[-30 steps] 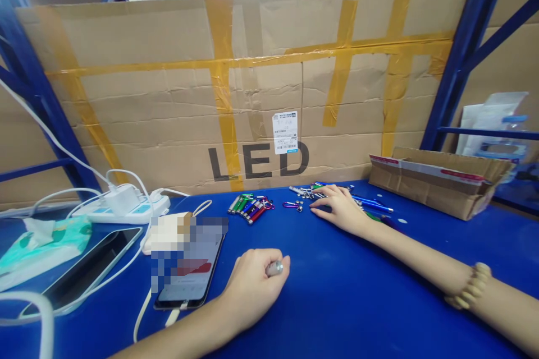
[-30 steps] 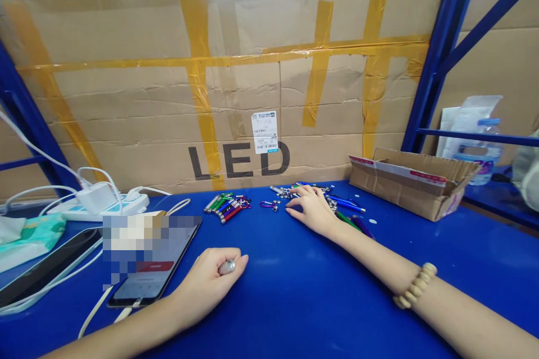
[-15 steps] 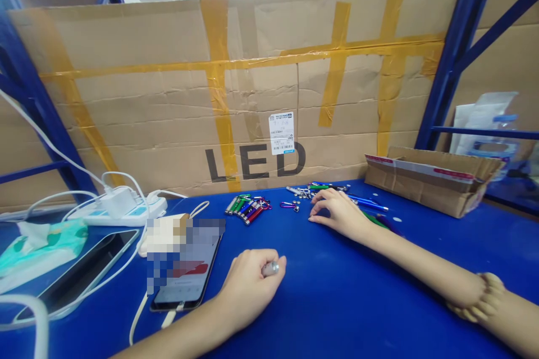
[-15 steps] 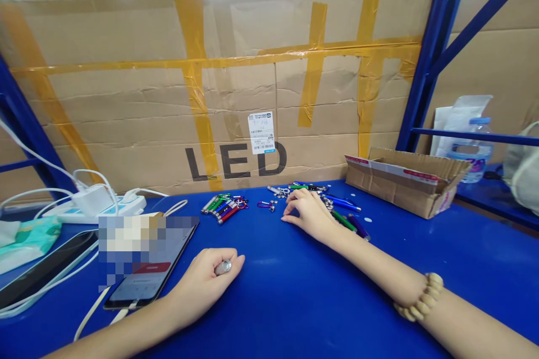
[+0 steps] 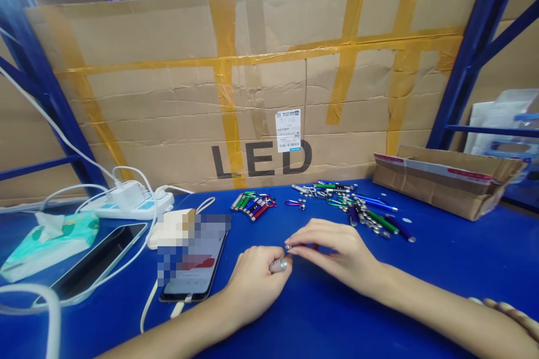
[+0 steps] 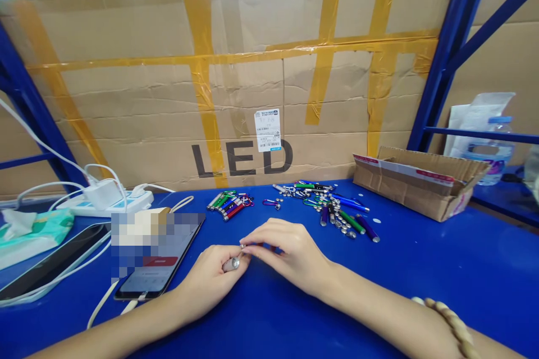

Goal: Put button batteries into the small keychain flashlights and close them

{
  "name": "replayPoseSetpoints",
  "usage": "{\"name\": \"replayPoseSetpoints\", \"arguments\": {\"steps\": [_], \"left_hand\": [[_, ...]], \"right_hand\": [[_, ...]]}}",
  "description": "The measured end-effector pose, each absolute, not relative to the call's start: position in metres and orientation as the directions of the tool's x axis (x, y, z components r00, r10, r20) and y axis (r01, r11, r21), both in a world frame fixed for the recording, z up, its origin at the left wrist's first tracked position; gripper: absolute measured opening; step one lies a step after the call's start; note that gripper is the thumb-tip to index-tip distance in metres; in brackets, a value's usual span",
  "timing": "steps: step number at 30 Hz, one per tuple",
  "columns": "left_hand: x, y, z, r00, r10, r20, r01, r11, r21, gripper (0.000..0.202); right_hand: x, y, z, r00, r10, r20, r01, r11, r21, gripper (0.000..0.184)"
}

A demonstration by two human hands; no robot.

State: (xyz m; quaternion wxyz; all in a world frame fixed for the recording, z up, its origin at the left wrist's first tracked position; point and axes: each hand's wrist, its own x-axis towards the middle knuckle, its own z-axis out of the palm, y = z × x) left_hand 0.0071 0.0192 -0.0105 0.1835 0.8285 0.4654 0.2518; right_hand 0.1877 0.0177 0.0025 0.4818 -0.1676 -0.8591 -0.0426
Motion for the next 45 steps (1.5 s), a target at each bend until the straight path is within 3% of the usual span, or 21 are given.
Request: {"name": "replayPoseSetpoints", "arguments": {"steps": [6,11,18,25,36,45], "left_hand": [[0.006,0.019,-0.009,0.457,0.857,0.238,0.659,-0.505,0.557,0.022],[0.006,0.019,-0.009,0.464,0.856,0.228,0.654,-0.505,0.564,0.023],[0.007,0.021,-0.01,0.461,0.857,0.228,0.617,-0.495,0.611,0.018],[0.007,0.022,-0.01,0.455,0.86,0.232,0.595,-0.487,0.639,0.013],[0.006,0.02,-0.012,0.452,0.859,0.238,0.603,-0.492,0.628,0.011],[0.007,0.021,-0.011,0.461,0.856,0.232,0.601,-0.494,0.628,0.009]], "right_hand": [[0.185,0.016,0.001,-0.538,0.172,0.825,0.236,0.971,-0.049,0.014],[0.185,0.015,-0.001,-0.574,0.125,0.81,0.255,0.967,0.031,0.015],[0.184,0.013,-0.001,-0.596,0.208,0.775,0.283,0.958,-0.039,0.013],[0.185,0.012,-0.001,-0.628,0.188,0.755,0.318,0.948,0.029,0.013],[0.183,0.008,0.001,-0.634,0.375,0.676,0.299,0.925,-0.233,0.006],[0.181,0.006,0.002,-0.66,0.418,0.624,0.307,0.908,-0.284,0.003]]}}
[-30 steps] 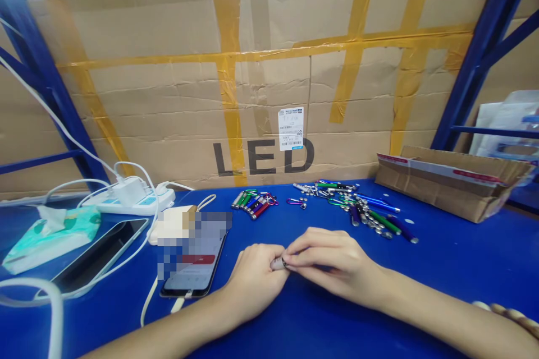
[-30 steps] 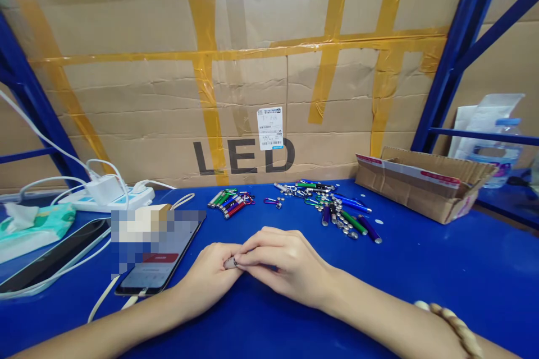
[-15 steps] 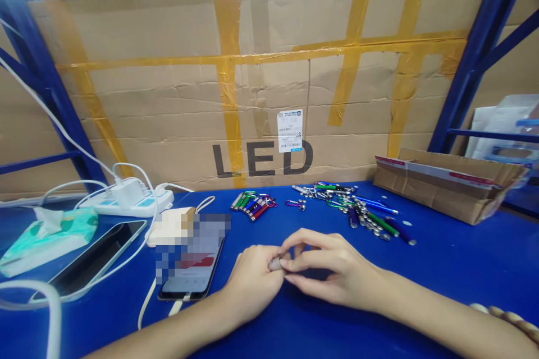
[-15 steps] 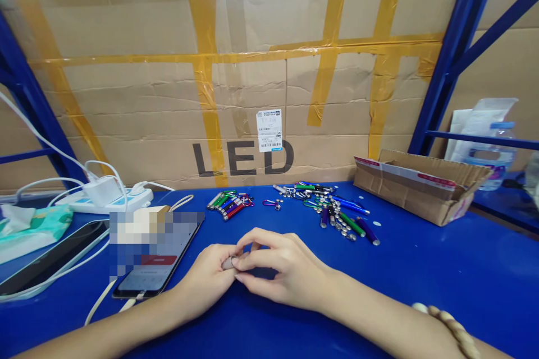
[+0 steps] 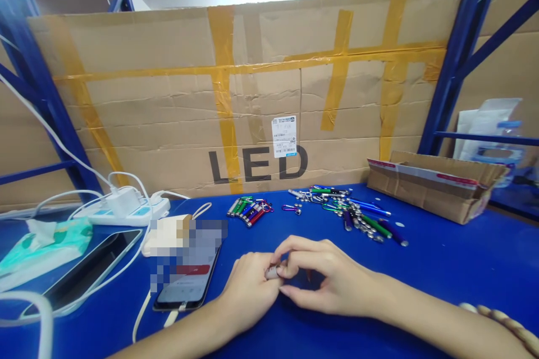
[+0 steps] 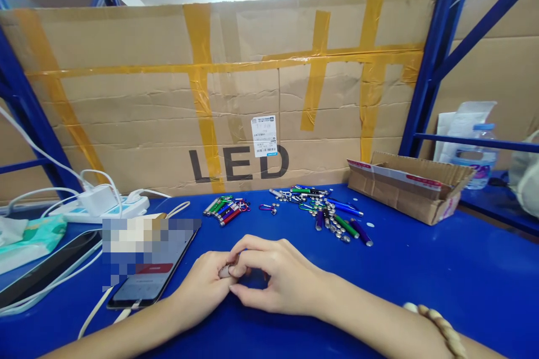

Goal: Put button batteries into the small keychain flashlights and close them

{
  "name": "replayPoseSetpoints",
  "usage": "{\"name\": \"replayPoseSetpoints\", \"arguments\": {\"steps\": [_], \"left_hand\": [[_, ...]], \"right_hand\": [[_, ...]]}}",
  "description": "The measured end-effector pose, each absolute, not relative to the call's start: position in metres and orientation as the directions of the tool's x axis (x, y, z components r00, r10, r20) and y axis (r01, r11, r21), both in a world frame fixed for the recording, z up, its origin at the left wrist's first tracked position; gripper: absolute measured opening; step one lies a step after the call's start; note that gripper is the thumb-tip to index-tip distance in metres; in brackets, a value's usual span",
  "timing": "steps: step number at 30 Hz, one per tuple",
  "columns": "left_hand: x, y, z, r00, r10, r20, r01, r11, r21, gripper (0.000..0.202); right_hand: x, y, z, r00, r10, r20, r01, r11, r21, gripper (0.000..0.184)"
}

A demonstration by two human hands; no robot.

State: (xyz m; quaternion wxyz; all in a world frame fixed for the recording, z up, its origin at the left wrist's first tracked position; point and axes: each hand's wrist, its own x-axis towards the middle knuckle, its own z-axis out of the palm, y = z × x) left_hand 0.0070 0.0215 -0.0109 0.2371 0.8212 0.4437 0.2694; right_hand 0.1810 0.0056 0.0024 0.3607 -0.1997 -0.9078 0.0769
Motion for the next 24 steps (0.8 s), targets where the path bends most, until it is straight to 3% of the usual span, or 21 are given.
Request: {"name": "replayPoseSetpoints", "arguments": {"steps": [6,9,12,16,19,24], "left_hand": [[0.006,0.022,-0.008,0.446,0.865,0.23,0.572,-0.473,0.67,0.024],[0.006,0.023,-0.008,0.415,0.877,0.241,0.57,-0.457,0.683,0.034],[0.007,0.023,-0.009,0.398,0.881,0.254,0.569,-0.455,0.686,0.038],[0.006,0.02,-0.011,0.406,0.872,0.273,0.576,-0.476,0.665,0.04],[0.004,0.018,-0.012,0.425,0.863,0.273,0.59,-0.493,0.639,0.041],[0.003,0.017,-0.012,0.429,0.864,0.263,0.562,-0.484,0.671,0.042]], "right_hand": [[0.182,0.01,-0.002,-0.584,0.427,0.691,0.372,0.897,-0.24,0.016],[0.189,0.017,0.002,-0.474,0.487,0.733,0.5,0.835,-0.231,0.016],[0.202,0.029,0.011,-0.378,0.598,0.707,0.73,0.663,-0.17,0.016],[0.232,0.053,0.018,-0.181,0.817,0.548,0.965,0.256,-0.064,0.018],[0.258,0.073,0.018,-0.061,0.868,0.492,0.993,0.1,-0.055,0.022],[0.295,0.093,0.017,0.036,0.887,0.46,0.999,-0.022,-0.037,0.028]]}}
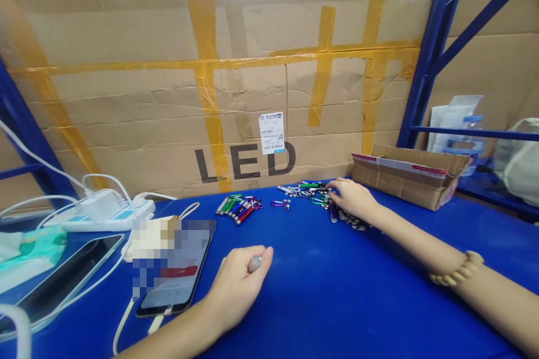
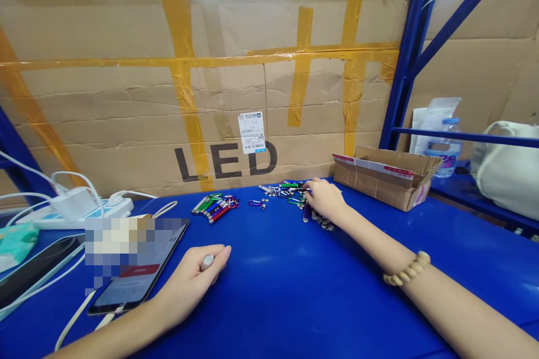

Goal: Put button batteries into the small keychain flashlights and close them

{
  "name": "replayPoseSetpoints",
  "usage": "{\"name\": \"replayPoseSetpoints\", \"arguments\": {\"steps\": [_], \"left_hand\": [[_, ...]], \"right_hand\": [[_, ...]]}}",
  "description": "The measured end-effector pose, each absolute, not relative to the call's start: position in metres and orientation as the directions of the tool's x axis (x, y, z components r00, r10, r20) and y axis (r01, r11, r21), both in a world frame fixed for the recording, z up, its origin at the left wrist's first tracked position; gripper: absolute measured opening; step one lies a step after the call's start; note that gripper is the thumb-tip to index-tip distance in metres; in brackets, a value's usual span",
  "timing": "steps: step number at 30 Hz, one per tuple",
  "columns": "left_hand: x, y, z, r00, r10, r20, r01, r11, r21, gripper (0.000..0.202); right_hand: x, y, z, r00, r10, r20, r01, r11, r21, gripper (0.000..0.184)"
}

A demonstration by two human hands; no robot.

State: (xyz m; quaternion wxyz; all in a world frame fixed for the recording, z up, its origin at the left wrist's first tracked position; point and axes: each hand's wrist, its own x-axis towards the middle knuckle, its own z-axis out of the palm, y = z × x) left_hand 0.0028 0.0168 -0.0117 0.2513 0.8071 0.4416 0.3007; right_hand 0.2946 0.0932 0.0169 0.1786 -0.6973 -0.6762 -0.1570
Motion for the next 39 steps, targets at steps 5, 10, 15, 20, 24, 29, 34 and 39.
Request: {"name": "replayPoseSetpoints", "arguments": {"steps": [5,10,15,20,24,29,34,39], "left_hand": [[0.004,0.016,-0.011,0.426,0.869,0.251,0.538,-0.467,0.702,0.044],[0.003,0.017,-0.013,0.425,0.87,0.25,0.544,-0.467,0.697,0.044],[0.003,0.02,-0.014,0.426,0.867,0.259,0.553,-0.476,0.683,0.043],[0.004,0.018,-0.014,0.422,0.865,0.271,0.562,-0.485,0.67,0.043],[0.003,0.018,-0.014,0.42,0.866,0.271,0.56,-0.483,0.673,0.042],[0.004,0.018,-0.014,0.417,0.868,0.268,0.568,-0.479,0.669,0.042],[0.005,0.018,-0.013,0.41,0.874,0.262,0.576,-0.471,0.669,0.042],[0.004,0.017,-0.012,0.413,0.872,0.261,0.571,-0.471,0.672,0.042]], "right_hand": [[0.309,0.098,0.018,0.06,0.892,0.449,0.998,-0.054,-0.025,0.029],[0.297,0.096,0.012,0.0,0.907,0.42,0.999,0.014,-0.03,0.03],[0.277,0.093,0.003,-0.072,0.917,0.391,0.994,0.098,-0.046,0.043],[0.271,0.09,0.004,-0.079,0.929,0.362,0.992,0.11,-0.065,0.038],[0.27,0.089,0.007,-0.068,0.929,0.365,0.992,0.103,-0.078,0.03],[0.272,0.092,0.005,-0.093,0.916,0.391,0.987,0.137,-0.085,0.021],[0.276,0.096,0.001,-0.092,0.898,0.429,0.977,0.164,-0.134,0.016],[0.274,0.094,0.002,-0.088,0.882,0.464,0.969,0.183,-0.164,0.008]]}}
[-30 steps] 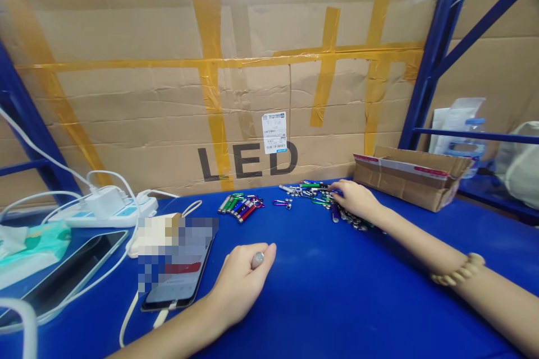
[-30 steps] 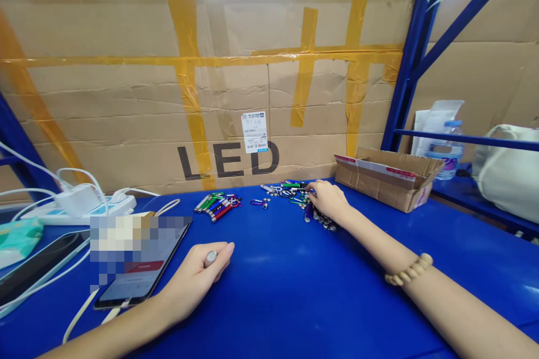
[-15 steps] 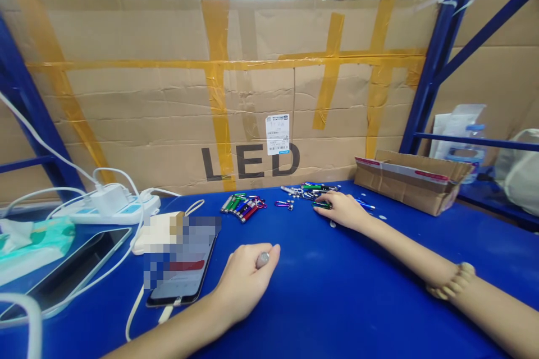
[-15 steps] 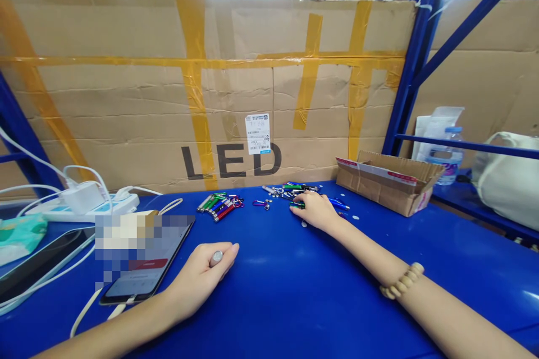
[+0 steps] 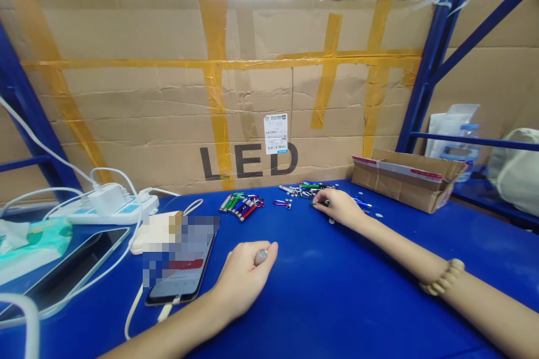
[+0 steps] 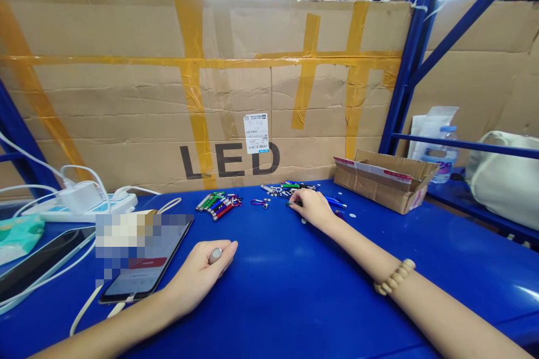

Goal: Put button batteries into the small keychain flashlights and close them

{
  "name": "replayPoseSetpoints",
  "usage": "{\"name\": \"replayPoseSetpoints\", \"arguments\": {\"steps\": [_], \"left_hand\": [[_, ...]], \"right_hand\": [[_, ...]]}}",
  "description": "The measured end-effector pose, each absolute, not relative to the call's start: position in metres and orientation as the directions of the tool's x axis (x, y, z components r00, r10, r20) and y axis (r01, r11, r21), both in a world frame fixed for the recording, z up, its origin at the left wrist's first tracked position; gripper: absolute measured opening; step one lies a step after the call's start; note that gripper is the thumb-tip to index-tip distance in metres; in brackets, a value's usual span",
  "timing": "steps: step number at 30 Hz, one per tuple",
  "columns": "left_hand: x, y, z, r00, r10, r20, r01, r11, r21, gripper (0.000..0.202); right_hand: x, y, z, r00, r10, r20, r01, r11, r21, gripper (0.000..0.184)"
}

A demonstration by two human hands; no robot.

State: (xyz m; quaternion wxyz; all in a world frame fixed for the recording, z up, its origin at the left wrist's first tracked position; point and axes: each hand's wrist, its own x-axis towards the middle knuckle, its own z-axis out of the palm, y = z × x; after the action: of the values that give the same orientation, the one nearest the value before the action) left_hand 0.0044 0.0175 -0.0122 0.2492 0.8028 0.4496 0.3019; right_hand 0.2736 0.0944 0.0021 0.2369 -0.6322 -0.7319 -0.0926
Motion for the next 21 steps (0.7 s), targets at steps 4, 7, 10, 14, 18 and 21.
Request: {"name": "replayPoseSetpoints", "arguments": {"steps": [4,7,10,14,18,21], "left_hand": [[0.004,0.017,-0.012,0.42,0.871,0.256,0.566,-0.472,0.676,0.042],[0.004,0.017,-0.012,0.429,0.867,0.253,0.561,-0.475,0.678,0.041],[0.004,0.018,-0.012,0.43,0.867,0.251,0.56,-0.474,0.679,0.041],[0.005,0.02,-0.013,0.427,0.871,0.243,0.568,-0.468,0.677,0.041],[0.004,0.019,-0.013,0.426,0.872,0.242,0.567,-0.465,0.68,0.042],[0.004,0.018,-0.012,0.426,0.87,0.249,0.566,-0.471,0.676,0.042]], "right_hand": [[0.275,0.091,0.007,-0.033,0.871,0.49,0.972,0.143,-0.189,0.01],[0.283,0.09,0.011,0.029,0.851,0.524,0.967,0.11,-0.231,0.016],[0.289,0.094,0.01,0.057,0.845,0.531,0.949,0.119,-0.291,0.021],[0.288,0.102,0.003,0.037,0.859,0.51,0.918,0.173,-0.357,0.022],[0.284,0.105,0.001,0.016,0.847,0.532,0.912,0.206,-0.355,0.029],[0.289,0.103,0.006,0.028,0.807,0.589,0.932,0.193,-0.308,0.032]]}}
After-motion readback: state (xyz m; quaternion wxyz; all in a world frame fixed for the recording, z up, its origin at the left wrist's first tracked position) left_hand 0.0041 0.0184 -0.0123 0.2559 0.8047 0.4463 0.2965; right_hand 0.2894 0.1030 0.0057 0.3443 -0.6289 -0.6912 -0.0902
